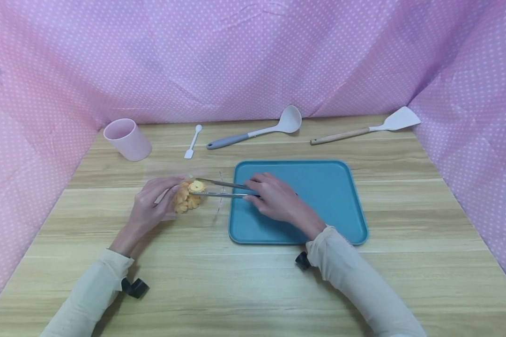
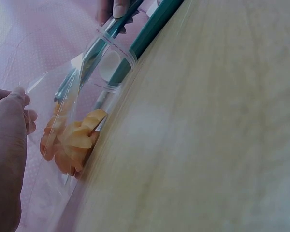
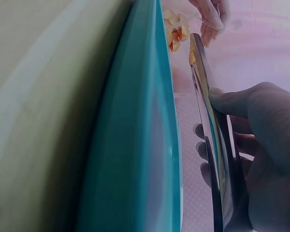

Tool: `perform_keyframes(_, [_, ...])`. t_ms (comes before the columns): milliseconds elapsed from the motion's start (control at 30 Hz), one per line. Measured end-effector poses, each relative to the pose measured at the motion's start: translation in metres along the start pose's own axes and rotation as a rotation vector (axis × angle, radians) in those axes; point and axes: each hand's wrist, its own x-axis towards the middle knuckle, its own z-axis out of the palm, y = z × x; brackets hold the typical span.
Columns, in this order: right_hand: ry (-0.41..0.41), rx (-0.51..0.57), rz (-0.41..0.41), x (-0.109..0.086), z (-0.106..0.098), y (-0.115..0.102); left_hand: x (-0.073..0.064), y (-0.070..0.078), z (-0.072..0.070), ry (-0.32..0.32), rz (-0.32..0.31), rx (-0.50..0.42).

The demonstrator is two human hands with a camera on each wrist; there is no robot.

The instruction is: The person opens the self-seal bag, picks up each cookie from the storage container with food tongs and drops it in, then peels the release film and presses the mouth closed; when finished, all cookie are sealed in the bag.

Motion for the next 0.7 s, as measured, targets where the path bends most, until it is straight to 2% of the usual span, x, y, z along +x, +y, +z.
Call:
perform_keyframes(467, [-0.033,0.089,0.091,0.019,0.012,-0.009,0.0,0.001,0.0,-0.005,-0.005,-0.018])
perform_keyframes(700, [-0.024,0.08,0.082,0.026,0.016,-0.014,0.0,0.001,0.0,-0.001,-0.007,-0.028])
